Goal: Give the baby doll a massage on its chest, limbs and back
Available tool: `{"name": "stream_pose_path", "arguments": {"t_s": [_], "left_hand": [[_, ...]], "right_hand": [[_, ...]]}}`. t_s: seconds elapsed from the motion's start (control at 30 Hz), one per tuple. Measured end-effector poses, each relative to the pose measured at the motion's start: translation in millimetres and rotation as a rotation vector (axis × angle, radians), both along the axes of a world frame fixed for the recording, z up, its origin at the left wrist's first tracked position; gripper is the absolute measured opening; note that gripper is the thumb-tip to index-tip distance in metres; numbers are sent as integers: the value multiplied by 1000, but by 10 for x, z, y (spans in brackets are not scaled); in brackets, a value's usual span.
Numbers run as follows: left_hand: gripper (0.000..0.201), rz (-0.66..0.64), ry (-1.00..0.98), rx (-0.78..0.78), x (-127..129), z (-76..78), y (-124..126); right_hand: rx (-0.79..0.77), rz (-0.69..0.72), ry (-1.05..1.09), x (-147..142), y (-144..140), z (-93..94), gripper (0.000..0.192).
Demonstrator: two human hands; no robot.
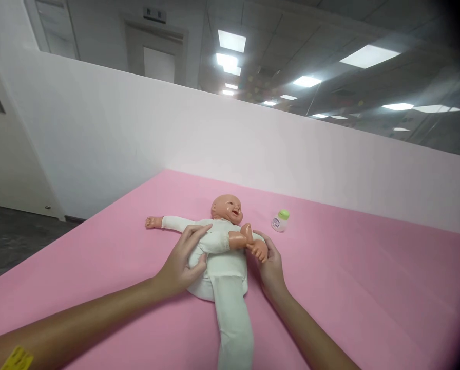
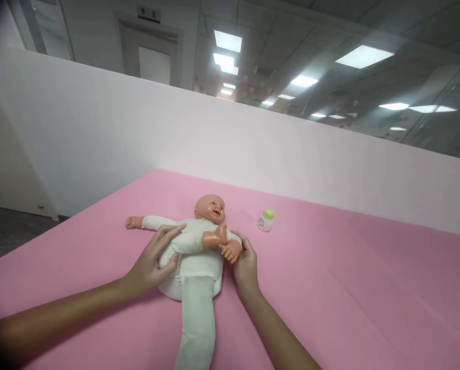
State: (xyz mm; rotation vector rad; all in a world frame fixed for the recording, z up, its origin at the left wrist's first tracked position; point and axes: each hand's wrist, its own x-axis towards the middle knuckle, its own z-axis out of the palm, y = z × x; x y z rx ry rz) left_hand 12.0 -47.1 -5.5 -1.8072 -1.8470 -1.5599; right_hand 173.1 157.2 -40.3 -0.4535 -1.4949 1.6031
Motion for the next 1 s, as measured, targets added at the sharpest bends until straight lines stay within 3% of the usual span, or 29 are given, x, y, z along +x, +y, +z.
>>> {"name": "stream_pose_path", "arguments": {"t_s": [0.2, 0.37, 0.47, 0.67, 0.8, 1.0], "left_hand": [[43, 42, -53, -22, -10, 29, 3], [38, -64, -105, -73, -69, 24, 5], [37, -53, -120, -105, -98, 4, 7], [55, -102, 37, -34, -46, 17, -26], [48, -123, 117, 21, 6, 12, -48], [42, -116, 249, 113, 69, -62, -67]], "right_hand": [[22, -99, -28, 8, 52, -64, 38], [30, -80, -29, 33, 70, -73, 43], [71, -94, -47, 42, 77, -64, 45], [35, -87, -36, 31, 98, -86, 40], [9, -121, -54, 19, 74, -50, 38], [192, -139, -124, 59, 47, -40, 43]]}}
